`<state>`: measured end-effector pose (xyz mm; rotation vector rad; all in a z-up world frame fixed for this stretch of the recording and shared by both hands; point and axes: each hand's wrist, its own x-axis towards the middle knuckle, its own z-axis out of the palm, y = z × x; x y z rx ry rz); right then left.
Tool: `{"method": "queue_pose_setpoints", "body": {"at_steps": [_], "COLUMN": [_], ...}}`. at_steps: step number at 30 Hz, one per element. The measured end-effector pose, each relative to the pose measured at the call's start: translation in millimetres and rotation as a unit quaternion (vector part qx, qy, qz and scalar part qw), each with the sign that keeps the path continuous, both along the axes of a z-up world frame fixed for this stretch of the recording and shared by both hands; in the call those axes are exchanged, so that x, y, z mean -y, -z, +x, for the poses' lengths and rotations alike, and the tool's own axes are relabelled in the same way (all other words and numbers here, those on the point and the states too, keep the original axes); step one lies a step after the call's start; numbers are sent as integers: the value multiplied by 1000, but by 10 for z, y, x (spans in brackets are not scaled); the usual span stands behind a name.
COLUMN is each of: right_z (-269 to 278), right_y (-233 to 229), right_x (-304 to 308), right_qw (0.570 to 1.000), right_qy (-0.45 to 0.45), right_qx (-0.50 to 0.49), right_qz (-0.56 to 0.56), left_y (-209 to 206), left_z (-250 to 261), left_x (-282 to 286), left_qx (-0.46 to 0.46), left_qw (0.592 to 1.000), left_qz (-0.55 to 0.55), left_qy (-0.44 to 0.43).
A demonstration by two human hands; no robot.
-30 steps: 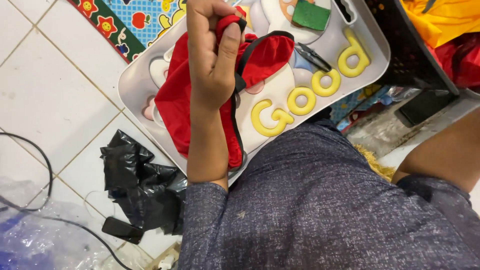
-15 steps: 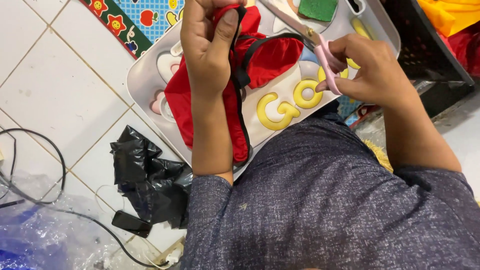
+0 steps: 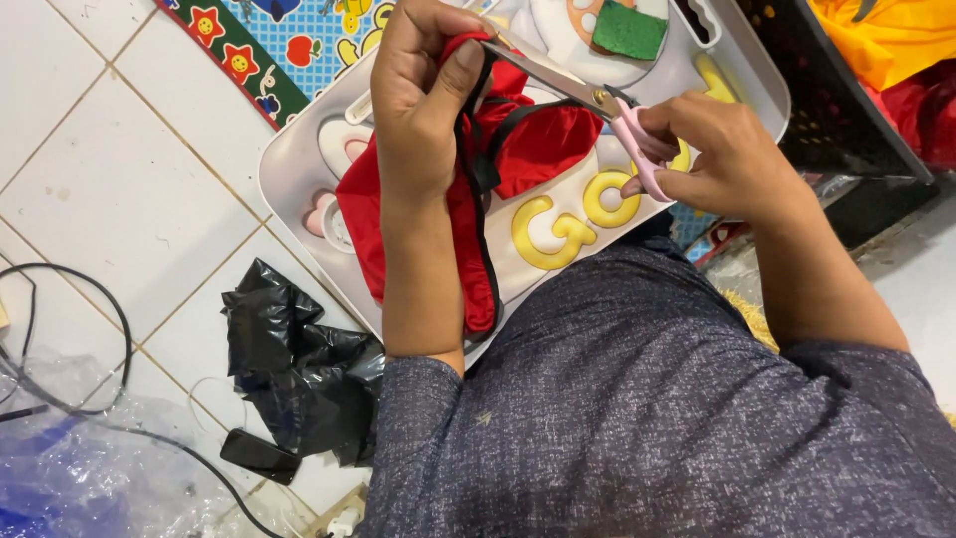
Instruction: Trimming excess material or threads from a red fabric item using scissors.
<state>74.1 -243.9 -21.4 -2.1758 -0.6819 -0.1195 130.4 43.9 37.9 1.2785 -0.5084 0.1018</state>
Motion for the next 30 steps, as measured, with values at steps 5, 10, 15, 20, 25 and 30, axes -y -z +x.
{"method": "queue_pose_setpoints", "body": {"at_steps": [5, 10, 15, 20, 25, 30], "right_z": [15, 12, 7, 3, 32, 55], "right_y": [-27, -3, 24, 7, 6, 40], "right_x": [-5, -7, 5, 29, 23, 14], "right_qw": [1000, 1000, 1000, 1000, 999, 1000], "right_qy": [-6, -5, -4, 22, 7, 2], "right_qx": [-9, -6, 7, -14, -40, -18], "right_qz": [0, 4, -3, -10, 26, 13], "left_y": [-13, 40, 45, 2, -3, -33], "left_z": [22, 29, 37, 36, 47, 13], "left_x": [15, 6, 6, 16, 18, 8], "left_qx": [-21, -36, -7, -17, -18, -49], "left_qw": [999, 998, 1000, 1000, 999, 997], "left_qz": [-21, -39, 15, -5, -32, -28], "left_qy": [27, 30, -5, 16, 30, 44]}}
